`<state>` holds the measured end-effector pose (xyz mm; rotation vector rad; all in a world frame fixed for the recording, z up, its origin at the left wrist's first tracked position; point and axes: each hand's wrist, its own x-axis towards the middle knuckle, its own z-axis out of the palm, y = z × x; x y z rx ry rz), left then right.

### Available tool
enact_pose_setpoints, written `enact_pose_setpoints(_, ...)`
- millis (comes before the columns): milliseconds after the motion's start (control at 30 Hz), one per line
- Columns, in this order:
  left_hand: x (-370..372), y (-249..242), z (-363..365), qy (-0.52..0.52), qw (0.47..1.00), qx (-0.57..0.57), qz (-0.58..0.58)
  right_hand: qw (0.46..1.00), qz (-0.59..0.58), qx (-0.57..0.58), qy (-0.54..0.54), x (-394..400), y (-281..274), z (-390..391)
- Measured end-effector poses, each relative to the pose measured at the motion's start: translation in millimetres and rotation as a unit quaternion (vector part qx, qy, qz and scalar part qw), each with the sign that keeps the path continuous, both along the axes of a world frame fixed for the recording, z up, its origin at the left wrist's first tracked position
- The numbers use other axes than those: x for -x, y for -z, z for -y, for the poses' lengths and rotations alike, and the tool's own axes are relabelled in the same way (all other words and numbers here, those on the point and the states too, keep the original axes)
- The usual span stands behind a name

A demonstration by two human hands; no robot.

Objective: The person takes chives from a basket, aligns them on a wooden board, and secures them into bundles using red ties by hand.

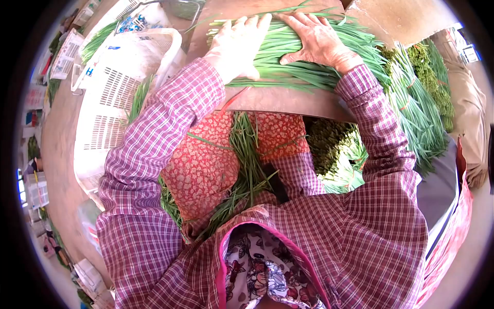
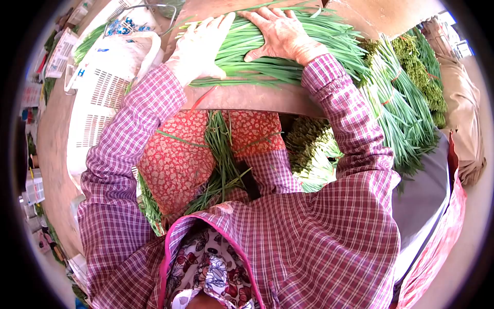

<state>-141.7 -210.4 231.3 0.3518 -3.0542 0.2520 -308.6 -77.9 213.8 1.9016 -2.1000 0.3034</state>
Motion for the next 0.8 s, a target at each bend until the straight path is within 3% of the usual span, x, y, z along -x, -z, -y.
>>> enact_pose_setpoints(100, 5.2, -7.8, 7.7, -0.01, 0.997, -0.057, 0.056, 0.995, -0.028, 0.096, 0.006, -23.0, -18.1, -14.4)
enact_pose_setpoints(200, 6.8, 1.2, 19.2, 0.016, 0.997, -0.065, 0.022, 0.986, 0.073, 0.131, -0.072, -59.3, -14.3, -32.4)
enact_pose_setpoints(233, 6.5, 0.1, 19.0, 0.022, 0.997, -0.07, 0.012, 0.983, 0.128, 0.095, -0.093, -73.1, -4.8, -36.2)
enact_pose_setpoints(367, 3.3, -0.3, 19.7, 0.032, 0.996, -0.08, -0.007, 0.993, 0.1, 0.053, -0.02, -97.8, 40.6, -32.2)
enact_pose_setpoints(567, 3.4, -1.8, 21.8, 0.03, 0.994, -0.105, 0.001, 0.997, 0.06, 0.045, 0.021, -77.2, 42.7, -37.2)
enact_pose_setpoints(667, 4.5, -0.2, 26.7, 0.039, 0.994, -0.104, 0.006, 0.994, 0.022, 0.1, 0.025, -67.9, 47.5, -37.1)
enact_pose_setpoints(800, 1.0, -1.0, 26.2, 0.055, 0.994, -0.094, 0.025, 0.993, 0.048, 0.104, 0.021, -65.8, 49.6, -35.4)
